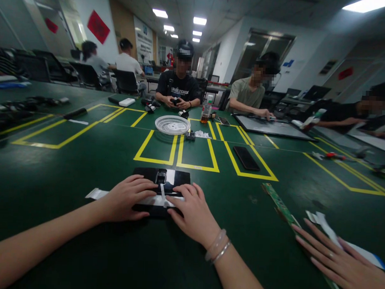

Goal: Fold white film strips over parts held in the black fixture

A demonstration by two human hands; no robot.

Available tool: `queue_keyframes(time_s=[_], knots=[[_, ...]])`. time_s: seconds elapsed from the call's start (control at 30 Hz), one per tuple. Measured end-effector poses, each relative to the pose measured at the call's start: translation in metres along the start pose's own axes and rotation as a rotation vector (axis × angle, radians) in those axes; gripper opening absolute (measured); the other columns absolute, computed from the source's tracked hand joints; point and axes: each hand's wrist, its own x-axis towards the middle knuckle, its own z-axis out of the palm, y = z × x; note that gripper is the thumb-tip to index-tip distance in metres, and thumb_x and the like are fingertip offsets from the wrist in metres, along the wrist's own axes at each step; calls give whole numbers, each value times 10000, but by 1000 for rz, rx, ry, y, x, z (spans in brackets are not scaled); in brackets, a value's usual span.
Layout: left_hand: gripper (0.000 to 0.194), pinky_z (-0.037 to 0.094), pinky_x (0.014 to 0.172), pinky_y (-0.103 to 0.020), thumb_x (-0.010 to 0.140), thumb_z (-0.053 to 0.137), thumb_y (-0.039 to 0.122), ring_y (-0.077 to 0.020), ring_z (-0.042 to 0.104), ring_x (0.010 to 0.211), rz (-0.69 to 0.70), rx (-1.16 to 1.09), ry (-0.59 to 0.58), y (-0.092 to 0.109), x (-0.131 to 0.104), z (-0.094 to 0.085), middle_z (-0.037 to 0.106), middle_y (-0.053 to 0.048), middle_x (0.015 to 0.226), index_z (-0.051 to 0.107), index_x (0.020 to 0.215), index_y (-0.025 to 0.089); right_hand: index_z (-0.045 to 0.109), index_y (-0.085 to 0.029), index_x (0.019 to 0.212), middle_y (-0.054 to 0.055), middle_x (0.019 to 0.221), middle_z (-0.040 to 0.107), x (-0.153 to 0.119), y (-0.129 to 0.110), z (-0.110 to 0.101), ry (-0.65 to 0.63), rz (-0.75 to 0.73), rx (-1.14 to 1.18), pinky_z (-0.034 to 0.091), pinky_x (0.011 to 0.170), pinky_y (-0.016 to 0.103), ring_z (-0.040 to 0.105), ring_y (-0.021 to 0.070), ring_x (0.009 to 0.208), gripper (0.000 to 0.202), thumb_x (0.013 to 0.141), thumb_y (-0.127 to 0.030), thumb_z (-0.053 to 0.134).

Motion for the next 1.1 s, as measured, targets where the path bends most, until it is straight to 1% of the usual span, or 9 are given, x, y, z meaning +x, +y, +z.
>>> queue_keyframes(time_s=[0.13, 0.23, 0.33, 0.43, 0.57, 0.67, 0.77, 0.9, 1.1], knots=[[826, 245, 1165, -482, 797, 735, 618, -318, 433, 1315, -47, -5, -68, 1, 2, 1, 459, -109, 1443, 451, 1440, 184, 691, -359, 1153, 46, 1295, 613, 0, -1, 4, 2, -8, -30, 261, 1129, 585, 471, 281, 1287, 245, 940, -364, 569], [939, 195, 1184, -497, 792, 720, 661, -327, 379, 1360, -54, -15, -105, 0, 2, 2, 398, -125, 1488, 347, 1507, 179, 692, -361, 1139, 43, 1299, 613, 1, -1, 4, 21, -18, -29, 251, 1134, 589, 465, 281, 1300, 234, 944, -364, 563], [943, 176, 1189, -504, 804, 714, 639, -330, 365, 1373, -68, -41, -98, -1, 3, 2, 380, -140, 1497, 311, 1520, 177, 652, -353, 1219, 48, 1335, 596, 1, 0, 3, 58, -13, -14, 249, 1139, 581, 457, 278, 1313, 289, 945, -355, 561], [893, 171, 1191, -506, 794, 741, 587, -319, 433, 1324, -64, -96, -76, -1, 6, 0, 450, -136, 1442, 351, 1487, 179, 599, -329, 1301, 58, 1353, 586, 1, 3, 1, 124, 20, -18, 257, 1136, 567, 449, 277, 1320, 363, 940, -320, 565], [901, 146, 1195, -521, 674, 838, 535, -312, 514, 1217, -67, -129, -49, -4, 9, -3, 552, -115, 1306, 446, 1400, 173, 602, -313, 1291, 58, 1320, 610, 0, 10, 1, 187, 56, -23, 257, 1128, 560, 472, 271, 1295, 349, 948, -287, 543], [895, 135, 1191, -539, 642, 855, 519, -318, 513, 1197, -102, -106, -37, -12, 5, -8, 567, -112, 1272, 474, 1371, 167, 607, -315, 1280, 54, 1291, 628, 1, 14, 2, 207, 66, -11, 272, 1118, 554, 496, 263, 1269, 338, 952, -273, 535], [838, 129, 1182, -558, 678, 829, 509, -328, 496, 1211, -167, -52, -8, -29, -2, -15, 559, -126, 1284, 487, 1358, 161, 613, -309, 1267, 54, 1283, 631, 1, 16, 3, 209, 65, -4, 283, 1111, 550, 505, 260, 1260, 329, 950, -261, 539], [724, 125, 1159, -601, 712, 791, 531, -344, 498, 1203, -288, 34, 14, -62, -15, -24, 571, -135, 1260, 541, 1282, 161, 613, -314, 1263, 54, 1280, 636, 1, 17, 4, 218, 64, 5, 301, 1099, 550, 514, 265, 1249, 336, 938, -252, 550], [692, 203, 1098, -649, 795, 681, 614, -390, 514, 1160, -603, 209, 33, -120, -49, -42, 571, -188, 1243, 560, 1247, 104, 628, -316, 1247, 54, 1260, 648, 0, 18, 5, 223, 62, -10, 311, 1095, 555, 527, 263, 1239, 330, 935, -245, 546]])
